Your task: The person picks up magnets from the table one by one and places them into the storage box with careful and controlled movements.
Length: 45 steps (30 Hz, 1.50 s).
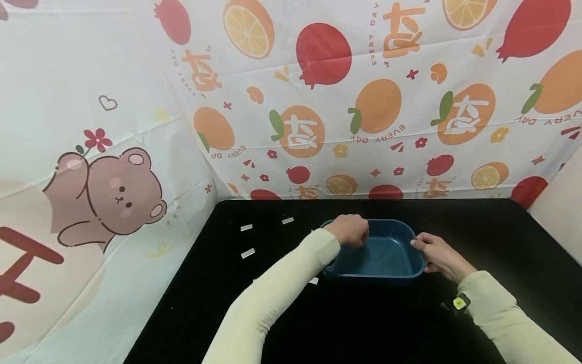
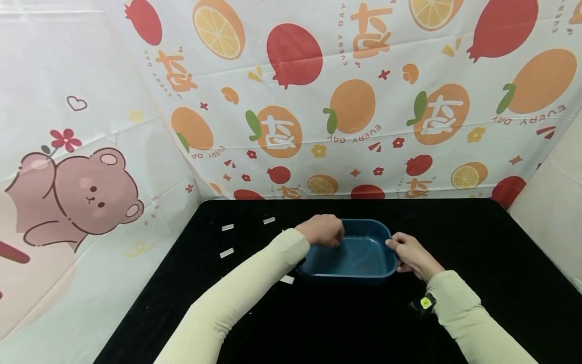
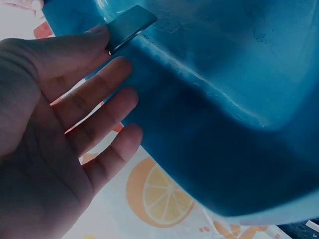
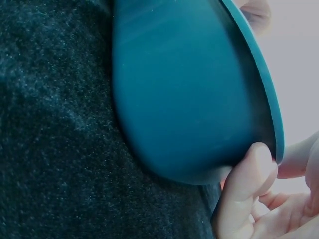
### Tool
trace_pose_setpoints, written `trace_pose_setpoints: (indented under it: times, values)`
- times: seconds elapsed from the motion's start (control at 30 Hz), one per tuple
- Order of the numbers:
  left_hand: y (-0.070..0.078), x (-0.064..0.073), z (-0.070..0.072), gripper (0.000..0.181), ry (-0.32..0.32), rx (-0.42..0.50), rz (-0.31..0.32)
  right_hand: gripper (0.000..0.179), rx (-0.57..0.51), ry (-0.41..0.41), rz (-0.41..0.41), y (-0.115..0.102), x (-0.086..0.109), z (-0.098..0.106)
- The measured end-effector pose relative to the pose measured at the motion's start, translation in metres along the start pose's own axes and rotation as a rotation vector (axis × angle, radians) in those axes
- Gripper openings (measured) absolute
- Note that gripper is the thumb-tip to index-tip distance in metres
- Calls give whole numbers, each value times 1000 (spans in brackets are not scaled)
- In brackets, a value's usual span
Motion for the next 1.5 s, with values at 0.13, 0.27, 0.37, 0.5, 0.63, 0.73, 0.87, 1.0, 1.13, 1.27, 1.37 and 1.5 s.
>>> trace_pose_setpoints:
  times: [0.13,0.27,0.37,0.5,0.63,0.73,0.87,1.0,1.13,1.27,1.37,1.5]
  values:
    - [-1,1,1,8,2,12,-3,26,-2,0,4,-1,0,-1]
    - [-1,2,1,10,4,8,8,26,-3,1,3,-1,-1,-2]
    - [-1,2,1,10,3,10,13,27,1,1,2,-2,-1,-3]
    - [-3,4,2,9,15,21,7,27,4,1,7,-2,-1,-3]
    - [-6,6,4,11,29,21,4,27,6,2,11,-3,-1,-2]
    - [-9,7,5,12,31,25,6,27,5,6,7,-3,-1,-1]
    - [-11,9,5,12,22,43,5,27,6,6,-3,-1,-2,0]
    - [-14,13,7,12,17,60,4,27,3,-2,-1,0,-2,0]
    - [-19,17,8,11,30,71,8,27,3,-9,2,-1,-1,1]
    - [-25,20,8,12,38,88,20,28,5,-10,0,-1,0,1]
    - [-29,23,7,13,38,105,18,28,9,-11,1,-1,-1,0]
    - [-33,27,7,13,59,125,2,28,8,-13,-6,-1,-1,0]
Point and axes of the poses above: each hand's wrist, its own x-axis away from the middle knuckle, its own z-axis out of the back of the hand, y = z × x, the point moved 1 cm from there along -x, towards the middle knuckle, and after that the axes turned 13 degrees about -x, right-handed, at the moved point
